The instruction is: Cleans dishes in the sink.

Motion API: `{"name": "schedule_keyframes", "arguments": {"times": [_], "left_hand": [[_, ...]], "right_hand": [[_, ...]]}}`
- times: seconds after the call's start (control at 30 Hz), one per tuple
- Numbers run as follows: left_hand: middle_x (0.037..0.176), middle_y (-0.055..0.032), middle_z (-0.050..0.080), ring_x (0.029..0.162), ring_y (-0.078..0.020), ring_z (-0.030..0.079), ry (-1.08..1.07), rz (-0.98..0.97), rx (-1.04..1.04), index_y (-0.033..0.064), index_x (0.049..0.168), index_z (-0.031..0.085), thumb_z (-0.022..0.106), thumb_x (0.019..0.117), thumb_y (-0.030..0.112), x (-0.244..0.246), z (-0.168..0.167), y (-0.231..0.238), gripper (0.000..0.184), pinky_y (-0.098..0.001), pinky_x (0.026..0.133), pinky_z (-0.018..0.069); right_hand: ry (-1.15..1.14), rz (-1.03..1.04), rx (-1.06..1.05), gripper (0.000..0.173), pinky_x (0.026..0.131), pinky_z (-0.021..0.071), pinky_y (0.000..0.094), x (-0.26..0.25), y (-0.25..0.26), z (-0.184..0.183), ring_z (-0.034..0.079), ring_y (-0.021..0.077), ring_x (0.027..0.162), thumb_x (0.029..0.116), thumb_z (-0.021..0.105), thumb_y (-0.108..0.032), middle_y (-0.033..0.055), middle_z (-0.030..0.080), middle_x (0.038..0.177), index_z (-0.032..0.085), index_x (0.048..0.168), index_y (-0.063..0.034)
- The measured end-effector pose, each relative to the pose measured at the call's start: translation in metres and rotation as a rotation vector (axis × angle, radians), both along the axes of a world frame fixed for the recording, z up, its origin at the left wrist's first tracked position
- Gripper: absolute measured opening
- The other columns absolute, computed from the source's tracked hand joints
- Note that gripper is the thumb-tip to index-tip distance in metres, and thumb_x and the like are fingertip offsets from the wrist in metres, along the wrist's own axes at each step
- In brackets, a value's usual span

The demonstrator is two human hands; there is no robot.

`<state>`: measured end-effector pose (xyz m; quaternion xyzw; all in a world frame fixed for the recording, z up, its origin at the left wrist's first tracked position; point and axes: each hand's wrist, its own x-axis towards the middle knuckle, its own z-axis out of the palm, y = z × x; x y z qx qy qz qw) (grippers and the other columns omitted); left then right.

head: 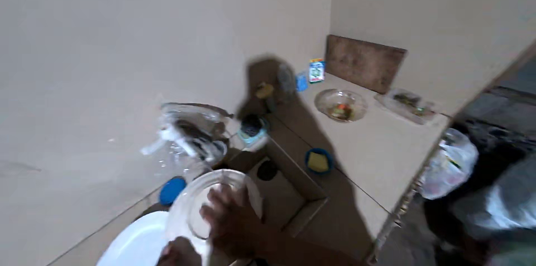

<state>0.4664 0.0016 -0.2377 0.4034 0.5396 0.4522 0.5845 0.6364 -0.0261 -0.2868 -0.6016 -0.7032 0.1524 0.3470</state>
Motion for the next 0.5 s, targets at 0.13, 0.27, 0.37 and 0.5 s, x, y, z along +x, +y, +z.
{"name": "schedule_keyframes", "arguments": {"times": [0.13, 0.27, 0.37, 0.5], "left_hand": [[0.076, 0.0063, 0.056, 0.064, -0.0009, 0.058, 0.046, 0.012, 0.041, 0.0026, 0.110, 0.051, 0.033, 0.1093, 0.016, 0.006, -0.024, 0.000, 0.022, -0.0219, 0.063, 0.0540], [0.080, 0.0029, 0.052, 0.065, -0.0034, 0.056, 0.040, 0.168, 0.065, -0.0002, 0.119, 0.050, 0.036, 0.1087, 0.014, 0.008, -0.014, 0.006, 0.022, -0.0240, 0.062, 0.0519], [0.073, 0.0056, 0.051, 0.060, -0.0032, 0.056, -0.015, 0.244, 0.155, 0.0024, 0.115, 0.049, 0.033, 0.1082, 0.014, -0.006, -0.015, 0.013, 0.021, -0.0239, 0.059, 0.0528], [0.064, 0.0095, 0.051, 0.054, -0.0009, 0.056, -0.107, 0.298, 0.231, 0.0089, 0.105, 0.049, 0.031, 0.1084, 0.016, -0.026, -0.025, 0.021, 0.020, -0.0215, 0.054, 0.0529]], "right_hand": [[-0.114, -0.019, 0.333, 0.044, 0.118, 0.0178, 0.0760, -0.013, 0.033, -0.016, 0.033, 0.0273, 0.153, 0.1059, 0.045, -0.038, -0.0036, 0.048, 0.158, 0.055, 0.149, -0.0323], [0.048, -0.070, -0.145, 0.054, 0.114, 0.0277, 0.0698, 0.026, 0.095, 0.026, 0.041, 0.0345, 0.146, 0.1065, 0.037, -0.055, 0.0070, 0.049, 0.157, 0.047, 0.154, -0.0317], [0.211, -0.126, -0.294, 0.055, 0.100, 0.0480, 0.0582, 0.041, 0.123, 0.044, 0.064, 0.0372, 0.117, 0.1091, 0.036, -0.049, 0.0208, 0.068, 0.123, 0.065, 0.130, -0.0073], [0.382, -0.105, -0.335, 0.055, 0.103, 0.0484, 0.0536, 0.046, 0.140, 0.060, 0.064, 0.0374, 0.117, 0.1107, 0.037, -0.043, 0.0252, 0.067, 0.122, 0.064, 0.127, 0.0025]]}}
